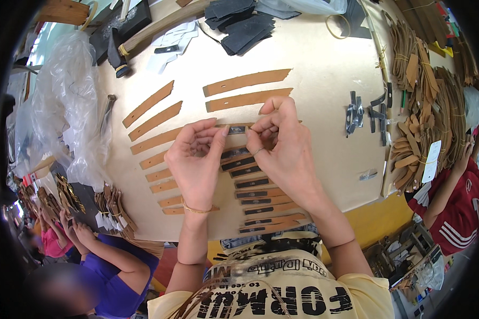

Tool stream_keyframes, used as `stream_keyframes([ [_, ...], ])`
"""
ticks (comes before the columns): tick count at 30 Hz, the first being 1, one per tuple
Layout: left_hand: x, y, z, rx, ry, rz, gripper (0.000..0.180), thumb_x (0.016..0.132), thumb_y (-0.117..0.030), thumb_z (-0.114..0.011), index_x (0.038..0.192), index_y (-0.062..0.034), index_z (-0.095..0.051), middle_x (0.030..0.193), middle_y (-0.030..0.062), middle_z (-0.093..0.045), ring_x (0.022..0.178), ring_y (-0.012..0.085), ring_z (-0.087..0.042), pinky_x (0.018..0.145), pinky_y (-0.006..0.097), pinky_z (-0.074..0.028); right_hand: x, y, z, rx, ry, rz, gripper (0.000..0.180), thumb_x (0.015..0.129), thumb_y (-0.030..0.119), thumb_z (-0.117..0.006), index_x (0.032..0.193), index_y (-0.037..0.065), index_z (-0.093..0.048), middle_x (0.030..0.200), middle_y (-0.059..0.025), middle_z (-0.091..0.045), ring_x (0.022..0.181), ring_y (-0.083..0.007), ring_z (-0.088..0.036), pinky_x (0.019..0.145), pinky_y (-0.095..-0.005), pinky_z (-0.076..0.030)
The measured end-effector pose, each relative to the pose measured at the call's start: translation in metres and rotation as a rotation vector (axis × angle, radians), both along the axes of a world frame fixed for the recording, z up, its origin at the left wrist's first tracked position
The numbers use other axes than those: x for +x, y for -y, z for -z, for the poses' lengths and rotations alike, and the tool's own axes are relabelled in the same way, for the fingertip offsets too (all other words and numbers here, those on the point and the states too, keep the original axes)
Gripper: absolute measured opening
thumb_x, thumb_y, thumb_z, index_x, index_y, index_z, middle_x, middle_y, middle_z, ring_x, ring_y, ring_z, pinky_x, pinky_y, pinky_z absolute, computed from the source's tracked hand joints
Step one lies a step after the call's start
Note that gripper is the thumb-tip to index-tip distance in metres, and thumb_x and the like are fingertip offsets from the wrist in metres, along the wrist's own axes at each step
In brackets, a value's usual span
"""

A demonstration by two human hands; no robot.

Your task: The person repeatedly picks small black rectangular pieces and places them onto light brown wooden slats laid out on a table. The person aligns each black piece with a slat and presses it into place, continuing this sequence across multiple slats.

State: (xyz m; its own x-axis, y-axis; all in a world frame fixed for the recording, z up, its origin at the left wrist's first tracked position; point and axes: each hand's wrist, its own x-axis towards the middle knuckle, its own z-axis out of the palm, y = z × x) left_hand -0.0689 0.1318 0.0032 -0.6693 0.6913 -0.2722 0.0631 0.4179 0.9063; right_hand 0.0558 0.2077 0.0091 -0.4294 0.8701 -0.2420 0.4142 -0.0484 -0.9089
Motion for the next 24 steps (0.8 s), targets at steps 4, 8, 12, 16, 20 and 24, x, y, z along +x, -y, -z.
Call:
stream_keyframes([
  [4,0.001,0.0,0.0,-0.001,-0.025,0.0,0.018,0.084,0.0,-0.076,0.1,0.0034,-0.069,0.082,0.0047,-0.07,0.073,0.0059,-0.062,0.066,0.019,-0.05,0.0,0.0,0.0,-0.004,0.013,-0.007,0.037,0.084,-0.004,-0.068,0.109,0.003,-0.041,0.074,-0.0067,-0.064,0.062,-0.0131,-0.062,0.058,-0.025,-0.05],
  [8,0.003,-0.001,0.001,-0.002,-0.091,-0.007,0.018,0.083,0.0,-0.077,0.099,0.0025,-0.07,0.08,0.0048,-0.071,0.071,0.0058,-0.063,0.064,0.019,-0.05,-0.001,0.0,0.0,0.021,0.024,-0.009,0.037,0.083,-0.003,-0.069,0.107,0.004,-0.041,0.073,-0.0069,-0.063,0.061,-0.0133,-0.061,0.058,-0.0253,-0.05],
  [12,0.004,-0.001,0.003,-0.001,-0.133,-0.008,0.019,0.082,0.0,-0.078,0.099,0.002,-0.07,0.079,0.0049,-0.072,0.07,0.0059,-0.063,0.063,0.02,-0.051,-0.002,-0.001,0.001,0.04,0.039,-0.013,0.037,0.083,-0.003,-0.069,0.105,0.004,-0.041,0.072,-0.0068,-0.063,0.06,-0.0141,-0.061,0.058,-0.0259,-0.05],
  [16,0.006,-0.001,0.004,0.023,-0.168,-0.013,0.019,0.081,0.0,-0.078,0.099,0.0018,-0.07,0.079,0.0053,-0.072,0.069,0.0067,-0.063,0.063,0.02,-0.051,-0.003,-0.001,0.0,0.061,0.069,-0.025,0.034,0.082,-0.002,-0.07,0.102,0.004,-0.043,0.072,-0.0068,-0.064,0.061,-0.0146,-0.063,0.058,-0.0268,-0.051],
  [20,0.007,0.0,0.006,0.038,-0.193,-0.002,0.019,0.082,0.0,-0.077,0.099,0.0013,-0.069,0.079,0.0084,-0.07,0.068,0.0109,-0.065,0.061,0.023,-0.052,-0.004,0.001,0.0,0.103,0.088,-0.05,0.026,0.081,-0.001,-0.07,0.098,0.005,-0.051,0.073,-0.0057,-0.065,0.061,-0.0152,-0.063,0.059,-0.0276,-0.051],
  [24,0.007,0.004,0.01,0.071,-0.307,0.011,0.019,0.082,0.005,-0.073,0.101,-0.0003,-0.071,0.093,0.009,-0.067,0.07,0.0109,-0.062,0.061,0.023,-0.051,-0.003,0.002,0.001,0.143,0.095,-0.085,0.016,0.085,-0.003,-0.069,0.098,0.002,-0.062,0.077,-0.0027,-0.061,0.065,-0.0059,-0.056,0.057,-0.0207,-0.049],
])
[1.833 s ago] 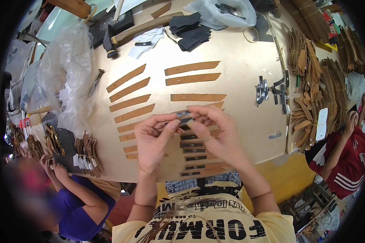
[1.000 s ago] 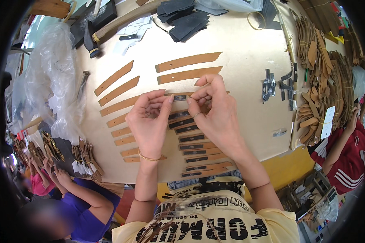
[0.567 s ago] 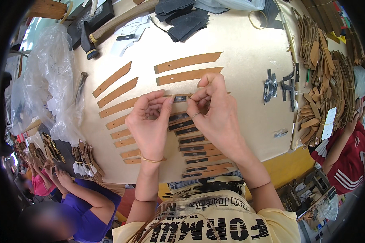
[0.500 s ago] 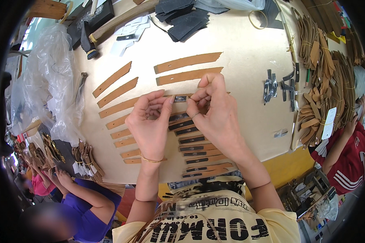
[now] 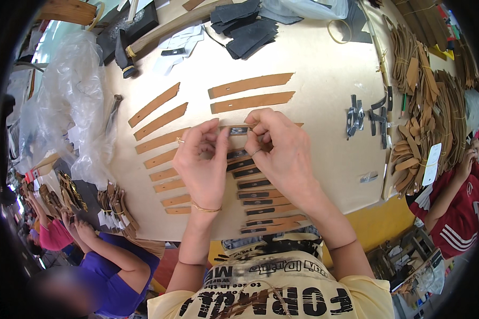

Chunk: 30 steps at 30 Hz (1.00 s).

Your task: The person repeatedly picks small black rectangular pieces and places them onto light brown wooden slats laid out on a table. The person aligns each black piece with a slat and presses it into place, continuing this sequence across multiple slats.

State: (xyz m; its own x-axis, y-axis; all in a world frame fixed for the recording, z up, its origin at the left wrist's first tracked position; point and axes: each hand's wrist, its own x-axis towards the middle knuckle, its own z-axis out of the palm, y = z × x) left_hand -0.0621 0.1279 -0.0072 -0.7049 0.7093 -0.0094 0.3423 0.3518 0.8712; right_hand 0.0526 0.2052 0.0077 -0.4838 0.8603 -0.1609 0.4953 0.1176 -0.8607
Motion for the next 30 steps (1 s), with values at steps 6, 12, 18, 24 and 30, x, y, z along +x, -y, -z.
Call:
stream_keyframes([
  [6,0.0,0.02,0.008,-0.017,-0.485,0.21,0.046,0.076,0.015,-0.063,0.111,-0.013,-0.074,0.118,0.0101,-0.057,0.076,0.0196,-0.057,0.064,0.03,-0.05,0.002,0.003,0.01,0.149,0.026,-0.032,0.022,0.079,0.002,-0.07,0.1,0.009,-0.071,0.076,-0.0047,-0.06,0.059,-0.0166,-0.063,0.057,-0.0307,-0.052],
  [12,0.003,0.027,0.012,-0.201,-0.736,0.27,0.043,0.079,0.007,-0.063,0.112,-0.0183,-0.075,0.118,0.0073,-0.059,0.08,0.0232,-0.059,0.071,0.035,-0.05,0.008,0.014,0.009,0.414,0.242,-0.167,0.031,0.079,0.007,-0.068,0.109,0.012,-0.072,0.096,-0.0067,-0.061,0.088,-0.0191,-0.063,0.069,-0.0318,-0.05],
  [18,0.004,0.025,0.006,-0.23,-0.69,0.246,0.036,0.08,-0.002,-0.065,0.111,-0.0186,-0.074,0.116,0.0088,-0.059,0.094,0.0279,-0.059,0.078,0.039,-0.049,0.024,0.029,0.001,0.804,0.582,-0.292,0.047,0.075,0.014,-0.068,0.122,0.014,-0.069,0.137,-0.0134,-0.051,0.118,-0.0283,-0.049,0.093,-0.0406,-0.038],
  [24,0.0,0.019,0.005,-0.154,-0.488,0.195,0.033,0.078,0.005,-0.061,0.101,-0.0136,-0.077,0.11,0.0077,-0.059,0.086,0.0237,-0.059,0.076,0.036,-0.049,0.067,0.019,-0.007,0.652,0.468,-0.107,0.035,0.08,0.012,-0.066,0.114,0.009,-0.07,0.134,-0.0123,-0.055,0.12,-0.0299,-0.05,0.097,-0.0422,-0.038],
  [30,0.001,0.022,-0.001,0.091,-0.215,0.057,0.026,0.085,0.008,-0.057,0.103,-0.0025,-0.072,0.108,0.0108,-0.058,0.089,0.0231,-0.059,0.076,0.035,-0.048,0.137,-0.024,-0.013,0.436,0.299,0.479,0.016,0.089,0.019,-0.067,0.098,0.007,-0.069,0.1,-0.0079,-0.068,0.099,-0.0275,-0.061,0.086,-0.0391,-0.044],
])
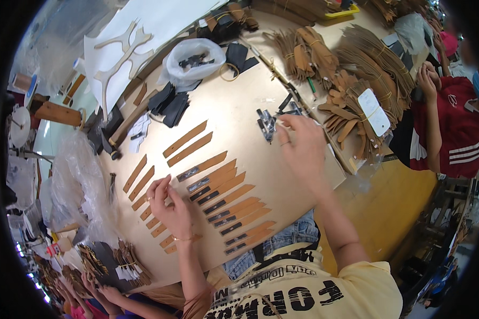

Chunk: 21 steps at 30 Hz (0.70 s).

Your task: The person repeatedly picks small black rectangular pieces and places them onto light brown wooden slats laid out on a table. The person aligns each black piece with a slat and presses it into place, continuing this sequence across multiple slats.

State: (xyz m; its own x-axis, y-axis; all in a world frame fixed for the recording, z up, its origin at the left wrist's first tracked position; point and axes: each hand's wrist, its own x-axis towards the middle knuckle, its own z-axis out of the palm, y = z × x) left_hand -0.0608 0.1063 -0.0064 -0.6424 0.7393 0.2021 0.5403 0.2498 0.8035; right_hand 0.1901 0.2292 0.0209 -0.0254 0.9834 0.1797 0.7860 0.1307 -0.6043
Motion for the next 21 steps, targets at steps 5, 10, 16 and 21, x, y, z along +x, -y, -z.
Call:
stream_keyframes([
  [5,0.015,0.008,-0.015,0.1,-0.156,-0.006,0.024,0.088,0.008,-0.058,0.107,-0.0022,-0.069,0.113,0.0136,-0.056,0.107,0.0278,-0.056,0.089,0.038,-0.047,0.029,-0.023,0.005,-0.02,0.088,0.084,0.022,0.087,0.015,-0.069,0.107,0.005,-0.067,0.102,-0.0096,-0.067,0.093,-0.0262,-0.063,0.086,-0.0382,-0.047],
  [10,0.037,0.019,-0.027,0.09,-0.153,0.046,0.023,0.087,0.005,-0.062,0.106,-0.0038,-0.07,0.114,0.0136,-0.056,0.105,0.0265,-0.056,0.089,0.037,-0.046,0.043,-0.06,0.011,0.291,0.374,-0.182,0.029,0.081,0.008,-0.068,0.11,0.006,-0.066,0.109,-0.0084,-0.066,0.099,-0.0245,-0.062,0.091,-0.0388,-0.044],
  [16,0.044,0.027,-0.034,0.101,-0.129,0.081,0.021,0.086,0.005,-0.063,0.104,-0.0031,-0.071,0.114,0.0132,-0.056,0.099,0.0254,-0.058,0.088,0.036,-0.047,0.04,-0.076,0.019,0.343,0.505,-0.467,0.041,0.075,0.007,-0.07,0.115,0.008,-0.067,0.093,-0.0043,-0.069,0.096,-0.0187,-0.063,0.096,-0.0369,-0.041],
  [21,0.04,0.025,-0.037,0.152,-0.106,0.12,0.02,0.086,0.005,-0.063,0.104,-0.0011,-0.07,0.11,0.0125,-0.059,0.092,0.023,-0.06,0.084,0.034,-0.048,0.032,-0.074,0.013,0.251,0.079,-0.299,0.042,0.079,0.006,-0.07,0.121,0.007,-0.066,0.089,-0.0034,-0.072,0.091,-0.0157,-0.066,0.096,-0.0349,-0.042],
])
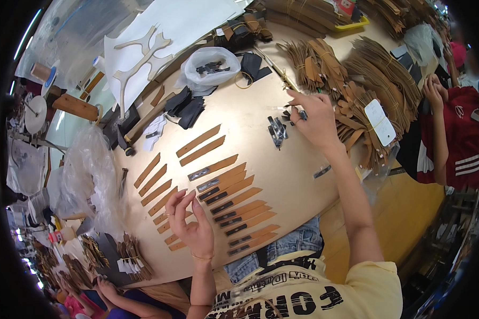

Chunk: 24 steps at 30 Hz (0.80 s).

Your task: The person repeatedly picks small black rectangular pieces and places them onto light brown wooden slats laid out on a table. The person aligns each black piece with a slat and presses it into place, continuing this sequence across multiple slats.

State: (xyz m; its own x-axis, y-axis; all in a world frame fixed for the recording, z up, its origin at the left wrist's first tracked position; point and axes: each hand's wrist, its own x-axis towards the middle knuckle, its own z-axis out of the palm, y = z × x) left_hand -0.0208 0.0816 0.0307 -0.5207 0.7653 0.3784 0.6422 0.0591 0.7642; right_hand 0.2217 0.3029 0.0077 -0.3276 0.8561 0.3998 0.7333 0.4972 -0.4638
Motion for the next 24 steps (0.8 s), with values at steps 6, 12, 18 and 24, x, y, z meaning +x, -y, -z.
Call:
stream_keyframes([
  [6,-0.001,-0.018,-0.007,-0.101,0.529,0.224,0.022,0.087,0.002,-0.065,0.109,-0.0004,-0.069,0.103,0.01,-0.063,0.091,0.0177,-0.06,0.084,0.03,-0.049,-0.03,0.027,-0.028,-0.594,-0.473,-0.163,0.057,0.085,0.001,-0.071,0.138,0.005,-0.053,0.083,-0.0023,-0.064,0.087,-0.0102,-0.062,0.084,-0.0258,-0.05],
  [12,0.012,-0.042,-0.012,-0.104,0.592,0.306,0.022,0.089,-0.005,-0.07,0.111,0.0005,-0.069,0.103,0.005,-0.065,0.086,0.0083,-0.055,0.076,0.023,-0.045,-0.068,0.065,-0.059,-0.921,-0.407,-0.505,0.09,0.082,-0.002,-0.071,0.157,0.008,-0.021,0.083,-0.0022,-0.064,0.082,-0.0101,-0.062,0.08,-0.0274,-0.05],
  [18,-0.015,-0.036,-0.005,-0.218,0.686,0.249,0.01,0.09,-0.006,-0.071,0.097,0.0018,-0.071,0.088,0.0038,-0.069,0.073,0.0069,-0.06,0.069,0.022,-0.05,-0.101,0.073,-0.063,-0.898,-0.277,-0.657,0.082,0.081,0.001,-0.071,0.153,0.006,-0.031,0.086,-0.004,-0.067,0.083,-0.0109,-0.063,0.082,-0.0288,-0.05],
  [24,-0.034,-0.035,0.006,-0.022,1.018,0.063,0.013,0.093,-0.007,-0.069,0.1,0.0046,-0.067,0.086,0.0043,-0.068,0.073,0.0069,-0.059,0.065,0.02,-0.047,-0.139,0.062,-0.035,-1.005,-0.506,-0.646,0.049,0.088,0.005,-0.069,0.135,0.002,-0.055,0.085,-0.0029,-0.069,0.081,-0.0099,-0.063,0.079,-0.0272,-0.051],
])
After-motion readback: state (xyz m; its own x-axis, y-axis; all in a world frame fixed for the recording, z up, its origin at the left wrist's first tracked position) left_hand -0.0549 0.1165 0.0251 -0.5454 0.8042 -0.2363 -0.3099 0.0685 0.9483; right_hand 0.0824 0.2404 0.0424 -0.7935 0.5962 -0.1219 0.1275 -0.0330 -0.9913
